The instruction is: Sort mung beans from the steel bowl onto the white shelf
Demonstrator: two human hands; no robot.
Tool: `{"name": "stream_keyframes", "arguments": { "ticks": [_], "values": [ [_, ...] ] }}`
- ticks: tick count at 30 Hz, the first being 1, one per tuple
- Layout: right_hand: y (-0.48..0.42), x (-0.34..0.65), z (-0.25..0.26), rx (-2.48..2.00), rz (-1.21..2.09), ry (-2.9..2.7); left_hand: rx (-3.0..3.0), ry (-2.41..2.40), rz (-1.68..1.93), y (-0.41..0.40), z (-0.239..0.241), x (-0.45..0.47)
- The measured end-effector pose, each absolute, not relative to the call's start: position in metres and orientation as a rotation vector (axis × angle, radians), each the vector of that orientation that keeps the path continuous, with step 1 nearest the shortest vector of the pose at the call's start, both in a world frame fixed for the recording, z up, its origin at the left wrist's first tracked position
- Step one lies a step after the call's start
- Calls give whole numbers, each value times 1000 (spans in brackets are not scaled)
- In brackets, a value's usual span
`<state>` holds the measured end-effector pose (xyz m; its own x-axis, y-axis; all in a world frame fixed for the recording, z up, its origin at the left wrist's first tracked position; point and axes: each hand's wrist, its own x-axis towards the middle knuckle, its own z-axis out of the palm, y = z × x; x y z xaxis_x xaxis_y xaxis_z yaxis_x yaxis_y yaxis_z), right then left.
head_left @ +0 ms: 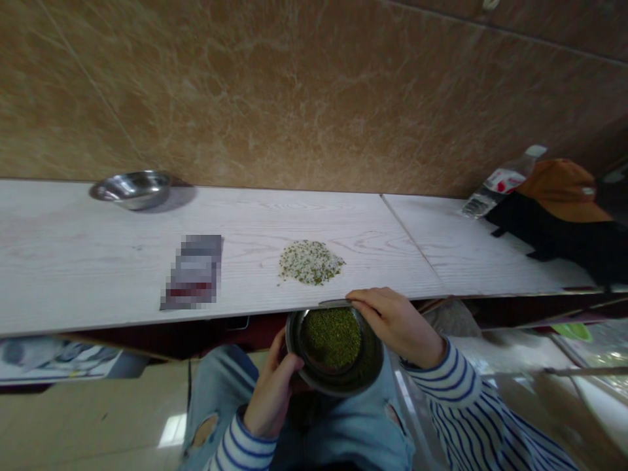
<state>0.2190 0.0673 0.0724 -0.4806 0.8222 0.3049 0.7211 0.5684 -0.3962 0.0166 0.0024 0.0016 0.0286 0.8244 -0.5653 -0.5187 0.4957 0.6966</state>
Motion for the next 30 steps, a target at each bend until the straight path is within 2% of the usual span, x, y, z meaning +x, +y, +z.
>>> {"name": "stream_keyframes", "arguments": {
  "ticks": [10,30],
  "values": [
    [72,221,70,-1335,219,-2290,327,1137,1092,2,3,13],
    [133,193,72,-1207,257,-2333,278,1202,1155,1,-6,4]
  ]
}}
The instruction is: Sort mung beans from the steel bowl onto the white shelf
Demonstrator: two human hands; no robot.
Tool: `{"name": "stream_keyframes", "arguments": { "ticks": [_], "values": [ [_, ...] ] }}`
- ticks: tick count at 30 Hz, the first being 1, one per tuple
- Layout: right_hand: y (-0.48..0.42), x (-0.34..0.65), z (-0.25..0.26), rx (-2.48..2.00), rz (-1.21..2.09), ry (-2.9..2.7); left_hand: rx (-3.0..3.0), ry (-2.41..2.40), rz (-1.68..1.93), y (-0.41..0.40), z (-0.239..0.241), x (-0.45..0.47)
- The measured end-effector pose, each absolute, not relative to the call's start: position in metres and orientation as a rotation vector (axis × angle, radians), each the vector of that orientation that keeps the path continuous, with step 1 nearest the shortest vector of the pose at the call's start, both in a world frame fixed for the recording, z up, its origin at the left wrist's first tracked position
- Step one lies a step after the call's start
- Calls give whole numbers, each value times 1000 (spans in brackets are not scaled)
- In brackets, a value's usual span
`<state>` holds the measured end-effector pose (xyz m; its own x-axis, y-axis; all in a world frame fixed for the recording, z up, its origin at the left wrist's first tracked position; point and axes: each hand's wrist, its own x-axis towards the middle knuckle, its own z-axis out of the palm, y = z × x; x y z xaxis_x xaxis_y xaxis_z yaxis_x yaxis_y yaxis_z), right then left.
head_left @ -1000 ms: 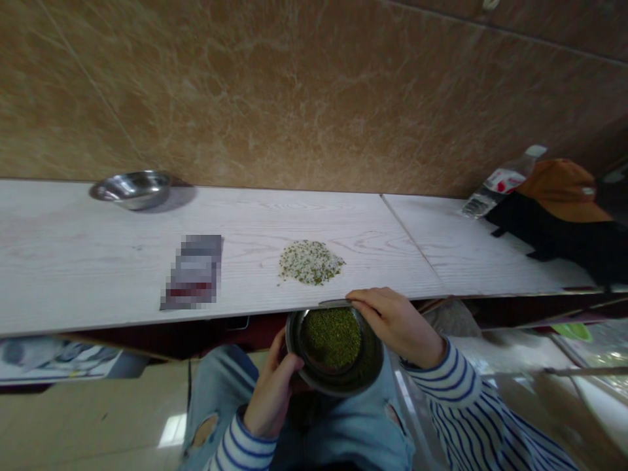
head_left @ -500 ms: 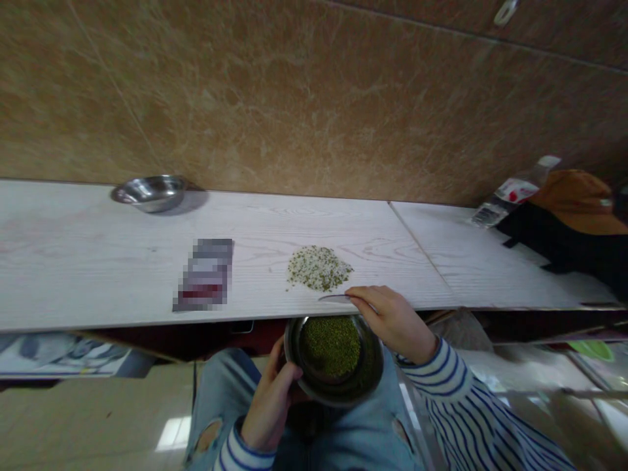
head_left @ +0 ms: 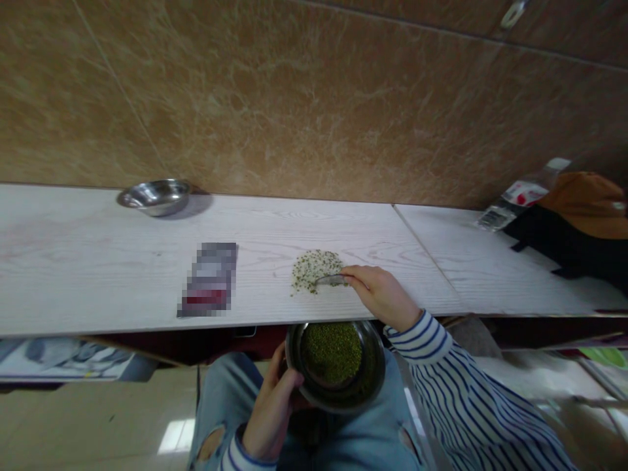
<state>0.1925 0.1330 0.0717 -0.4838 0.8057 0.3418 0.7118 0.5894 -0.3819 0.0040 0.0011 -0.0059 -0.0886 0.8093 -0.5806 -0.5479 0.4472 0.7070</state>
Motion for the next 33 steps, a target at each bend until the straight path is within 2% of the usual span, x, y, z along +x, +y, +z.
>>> {"name": "stream_keyframes", "arguments": {
  "ticks": [9,33],
  "values": [
    [137,208,73,-1276,143,-2189,297,1184,1117,-1,-5,3],
    [107,224,67,-1318,239,-2266,316,1185,1146,-3,2,12]
  ]
}}
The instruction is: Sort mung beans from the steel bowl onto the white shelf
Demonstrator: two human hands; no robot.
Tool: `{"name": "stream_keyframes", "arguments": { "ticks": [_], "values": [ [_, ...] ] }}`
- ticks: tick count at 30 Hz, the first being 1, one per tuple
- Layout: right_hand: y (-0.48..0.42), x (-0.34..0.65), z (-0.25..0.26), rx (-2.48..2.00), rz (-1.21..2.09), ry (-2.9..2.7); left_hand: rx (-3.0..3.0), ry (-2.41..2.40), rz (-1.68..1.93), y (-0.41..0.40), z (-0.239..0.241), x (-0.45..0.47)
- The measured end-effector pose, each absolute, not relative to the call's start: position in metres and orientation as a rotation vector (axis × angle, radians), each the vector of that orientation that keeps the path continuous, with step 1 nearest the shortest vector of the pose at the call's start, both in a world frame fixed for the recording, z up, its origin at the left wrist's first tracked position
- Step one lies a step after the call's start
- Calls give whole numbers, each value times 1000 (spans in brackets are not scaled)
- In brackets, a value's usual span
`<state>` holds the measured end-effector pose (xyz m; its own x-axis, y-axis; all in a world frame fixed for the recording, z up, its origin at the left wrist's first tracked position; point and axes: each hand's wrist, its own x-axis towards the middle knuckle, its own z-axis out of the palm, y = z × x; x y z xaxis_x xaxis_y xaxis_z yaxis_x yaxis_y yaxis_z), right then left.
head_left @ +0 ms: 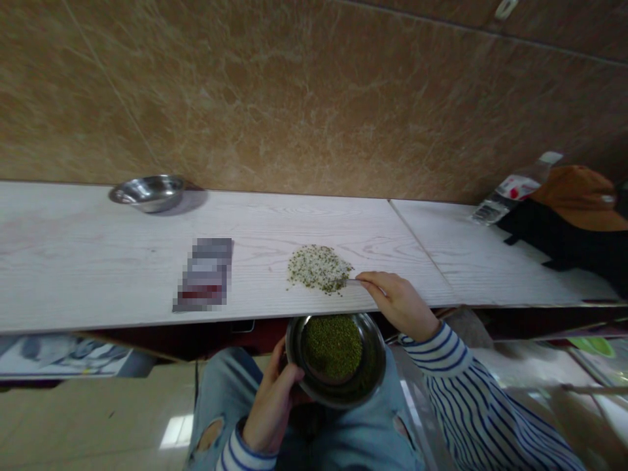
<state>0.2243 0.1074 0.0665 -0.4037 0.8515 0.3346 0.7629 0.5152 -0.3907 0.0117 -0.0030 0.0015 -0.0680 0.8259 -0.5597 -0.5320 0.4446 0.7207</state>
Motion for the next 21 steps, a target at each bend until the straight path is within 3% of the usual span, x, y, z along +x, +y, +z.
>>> {"name": "stream_keyframes", "arguments": {
  "ticks": [21],
  "values": [
    [85,243,64,-1363,155,-2245,305,1186,1123,-3,2,12]
  ]
}}
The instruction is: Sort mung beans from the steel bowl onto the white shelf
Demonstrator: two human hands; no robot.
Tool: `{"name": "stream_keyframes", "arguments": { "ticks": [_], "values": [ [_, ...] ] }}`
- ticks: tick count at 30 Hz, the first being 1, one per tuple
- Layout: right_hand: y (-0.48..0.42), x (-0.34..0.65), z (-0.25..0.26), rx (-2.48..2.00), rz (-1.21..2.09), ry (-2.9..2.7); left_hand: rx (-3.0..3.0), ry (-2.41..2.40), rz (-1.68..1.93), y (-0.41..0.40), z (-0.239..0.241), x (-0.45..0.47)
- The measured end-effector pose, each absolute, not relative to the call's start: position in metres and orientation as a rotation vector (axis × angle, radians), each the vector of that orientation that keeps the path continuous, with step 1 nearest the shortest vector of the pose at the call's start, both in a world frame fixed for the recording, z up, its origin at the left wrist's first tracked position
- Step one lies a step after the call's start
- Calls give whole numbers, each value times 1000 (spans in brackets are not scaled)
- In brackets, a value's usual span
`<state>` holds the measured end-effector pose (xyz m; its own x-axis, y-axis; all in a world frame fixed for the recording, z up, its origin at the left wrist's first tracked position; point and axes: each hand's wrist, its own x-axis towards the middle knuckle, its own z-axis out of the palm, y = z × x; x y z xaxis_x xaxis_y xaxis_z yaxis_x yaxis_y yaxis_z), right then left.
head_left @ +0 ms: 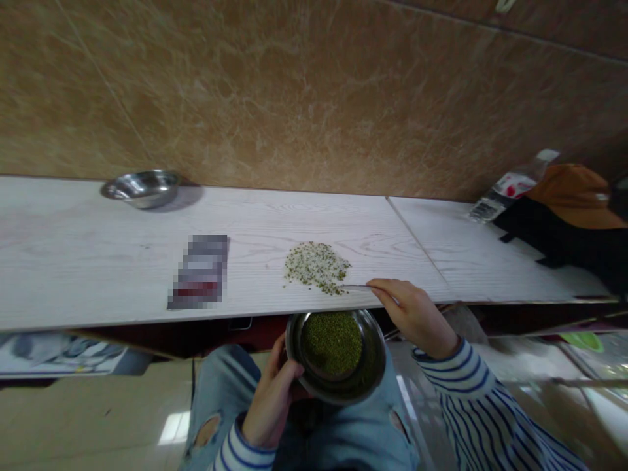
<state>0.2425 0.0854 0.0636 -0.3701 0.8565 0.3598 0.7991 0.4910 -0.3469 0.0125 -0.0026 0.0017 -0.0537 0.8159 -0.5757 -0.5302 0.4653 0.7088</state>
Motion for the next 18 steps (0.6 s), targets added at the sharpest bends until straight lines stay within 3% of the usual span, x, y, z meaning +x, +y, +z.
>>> {"name": "stream_keyframes", "arguments": {
  "ticks": [18],
  "values": [
    [80,247,62,-1343,155,-2275,325,1154,1091,-2,0,11]
  ]
}}
